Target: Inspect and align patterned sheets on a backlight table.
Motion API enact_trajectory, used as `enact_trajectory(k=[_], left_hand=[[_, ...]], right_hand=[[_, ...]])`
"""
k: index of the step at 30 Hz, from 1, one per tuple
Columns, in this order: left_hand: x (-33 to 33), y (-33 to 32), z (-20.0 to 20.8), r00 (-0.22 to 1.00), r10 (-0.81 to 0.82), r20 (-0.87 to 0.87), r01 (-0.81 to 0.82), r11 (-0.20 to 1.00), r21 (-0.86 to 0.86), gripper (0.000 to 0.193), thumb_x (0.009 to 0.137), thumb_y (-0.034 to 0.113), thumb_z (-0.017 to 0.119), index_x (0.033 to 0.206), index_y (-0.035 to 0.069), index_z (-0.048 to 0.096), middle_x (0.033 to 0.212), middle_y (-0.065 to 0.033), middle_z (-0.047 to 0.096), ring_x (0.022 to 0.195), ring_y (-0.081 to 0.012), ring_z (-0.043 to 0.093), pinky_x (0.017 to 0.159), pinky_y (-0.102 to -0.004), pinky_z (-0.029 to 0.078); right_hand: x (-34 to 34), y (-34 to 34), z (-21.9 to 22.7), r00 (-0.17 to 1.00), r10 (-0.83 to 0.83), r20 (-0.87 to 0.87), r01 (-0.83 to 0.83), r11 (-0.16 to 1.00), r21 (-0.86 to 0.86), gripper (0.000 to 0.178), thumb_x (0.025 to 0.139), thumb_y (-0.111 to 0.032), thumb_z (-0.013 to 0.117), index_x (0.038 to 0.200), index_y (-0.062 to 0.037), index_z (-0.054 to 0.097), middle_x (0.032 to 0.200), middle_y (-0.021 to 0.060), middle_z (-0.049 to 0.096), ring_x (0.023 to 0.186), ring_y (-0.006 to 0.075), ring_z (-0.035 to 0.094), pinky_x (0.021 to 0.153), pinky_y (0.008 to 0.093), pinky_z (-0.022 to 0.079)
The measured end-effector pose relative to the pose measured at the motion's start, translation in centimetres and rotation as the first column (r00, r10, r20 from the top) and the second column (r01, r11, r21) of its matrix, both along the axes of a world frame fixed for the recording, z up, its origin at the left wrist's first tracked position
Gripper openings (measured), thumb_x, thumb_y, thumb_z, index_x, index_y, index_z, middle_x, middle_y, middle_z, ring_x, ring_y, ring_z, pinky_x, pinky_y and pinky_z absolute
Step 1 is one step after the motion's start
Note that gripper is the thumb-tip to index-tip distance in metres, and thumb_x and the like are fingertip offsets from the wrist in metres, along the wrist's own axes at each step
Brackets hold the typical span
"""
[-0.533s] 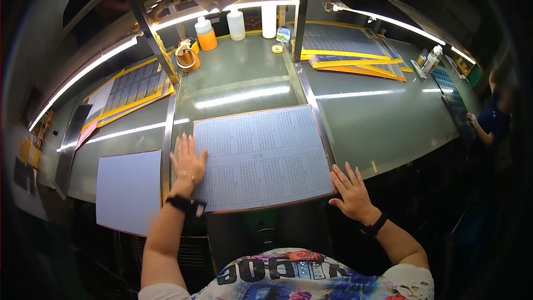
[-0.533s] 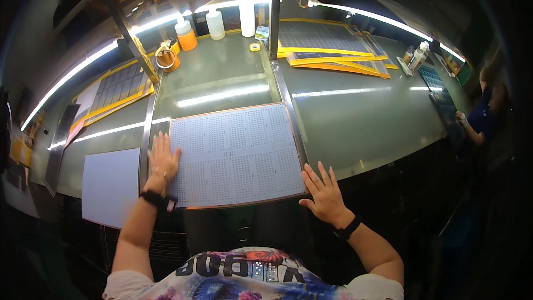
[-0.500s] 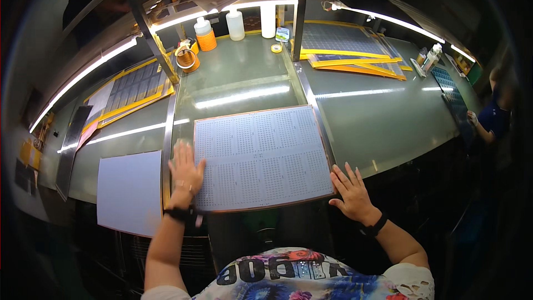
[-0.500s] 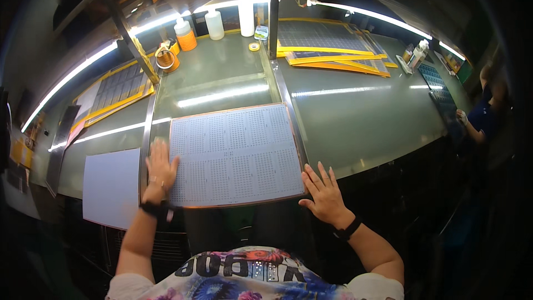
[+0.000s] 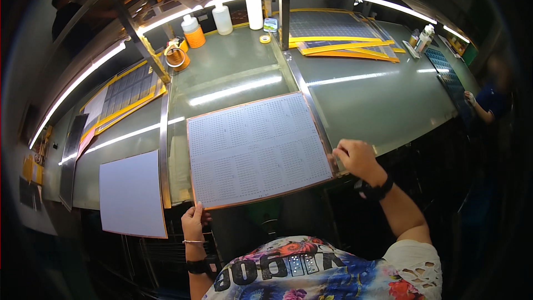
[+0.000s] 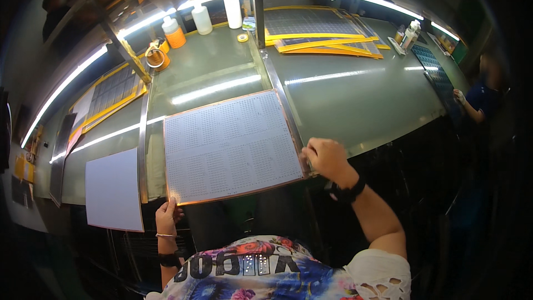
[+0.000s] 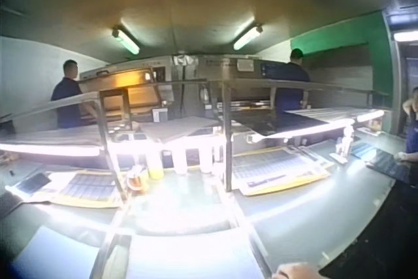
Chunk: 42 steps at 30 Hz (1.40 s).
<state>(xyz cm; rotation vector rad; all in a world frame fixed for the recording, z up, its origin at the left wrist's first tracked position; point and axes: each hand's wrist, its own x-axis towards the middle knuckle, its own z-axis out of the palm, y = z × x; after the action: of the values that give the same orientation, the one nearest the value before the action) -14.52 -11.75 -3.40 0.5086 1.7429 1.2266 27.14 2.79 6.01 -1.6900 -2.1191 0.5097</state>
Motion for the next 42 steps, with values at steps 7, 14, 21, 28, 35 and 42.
enact_trajectory(k=[7, 14, 21, 28, 35, 42], left_hand=[[0.2, 0.4, -0.2, 0.997, -0.060, 0.054, 0.057, 0.997, 0.050, 0.016, 0.085, 0.017, 0.061, 0.077, 0.004, 0.058, 0.062, -0.0023, 0.058, 0.051, -0.0100, 0.055, 0.048, -0.0217, 0.047], [-2.0, -0.5, -2.5, 0.987, -0.157, 0.018, 0.157, 0.986, -0.050, 0.025, 0.086, 0.022, 0.059, 0.097, 0.000, 0.057, 0.084, -0.0119, 0.062, 0.075, -0.0202, 0.062, 0.066, -0.0338, 0.052], [-0.6, -0.7, -1.0, 0.983, -0.172, 0.067, 0.164, 0.980, 0.111, 0.015, 0.090, 0.016, 0.054, 0.089, 0.001, 0.057, 0.072, -0.0035, 0.055, 0.063, -0.0111, 0.052, 0.056, -0.0228, 0.044], [-0.1, -0.3, 0.3, 0.979, -0.089, 0.184, 0.073, 0.993, 0.095, 0.012, 0.090, 0.012, 0.054, 0.083, 0.003, 0.057, 0.064, 0.0008, 0.052, 0.055, -0.0071, 0.048, 0.050, -0.0197, 0.039], [2.1, 0.6, 4.0, 0.248, -0.161, -0.955, 0.139, 0.982, -0.129, 0.038, 0.085, 0.032, 0.059, 0.101, -0.003, 0.058, 0.098, -0.0168, 0.061, 0.093, -0.0307, 0.056, 0.083, -0.0455, 0.043], [2.1, 4.7, 2.1, 0.094, -0.496, -0.863, 0.456, 0.792, -0.406, 0.080, 0.087, 0.053, 0.038, 0.137, -0.006, 0.021, 0.148, -0.0160, 0.013, 0.138, -0.0330, 0.003, 0.107, -0.0524, -0.005]], right_hand=[[1.6, -5.6, -7.7, 0.744, -0.412, -0.526, 0.163, 0.875, -0.455, 0.034, 0.088, -0.029, 0.056, 0.073, 0.0018, 0.060, 0.061, 0.0092, 0.061, 0.054, 0.0134, 0.059, 0.050, 0.0268, 0.046], [-0.9, -6.8, -9.7, 0.533, -0.547, -0.646, 0.082, 0.793, -0.604, 0.032, 0.089, -0.031, 0.053, 0.085, -0.0001, 0.061, 0.071, 0.0080, 0.064, 0.056, 0.0099, 0.058, 0.046, 0.0197, 0.040], [-1.7, -7.3, -9.1, 0.457, -0.520, -0.721, 0.113, 0.838, -0.533, 0.029, 0.090, -0.025, 0.054, 0.076, -0.0004, 0.060, 0.063, 0.0058, 0.061, 0.051, 0.0093, 0.055, 0.044, 0.0207, 0.040], [-1.9, -6.5, -9.3, 0.492, -0.478, -0.728, 0.126, 0.866, -0.484, 0.029, 0.090, -0.025, 0.053, 0.078, -0.0001, 0.060, 0.064, 0.0060, 0.062, 0.053, 0.0084, 0.055, 0.048, 0.0198, 0.040], [-1.6, -6.6, -9.6, 0.527, -0.477, -0.704, 0.134, 0.864, -0.485, 0.027, 0.089, -0.020, 0.054, 0.076, 0.0025, 0.060, 0.063, 0.0073, 0.061, 0.052, 0.0108, 0.057, 0.050, 0.0226, 0.045], [-1.7, -6.9, -9.7, 0.582, -0.444, -0.681, 0.184, 0.888, -0.421, 0.027, 0.089, -0.020, 0.055, 0.075, 0.0021, 0.060, 0.062, 0.0058, 0.059, 0.055, 0.0099, 0.057, 0.051, 0.0231, 0.045]])
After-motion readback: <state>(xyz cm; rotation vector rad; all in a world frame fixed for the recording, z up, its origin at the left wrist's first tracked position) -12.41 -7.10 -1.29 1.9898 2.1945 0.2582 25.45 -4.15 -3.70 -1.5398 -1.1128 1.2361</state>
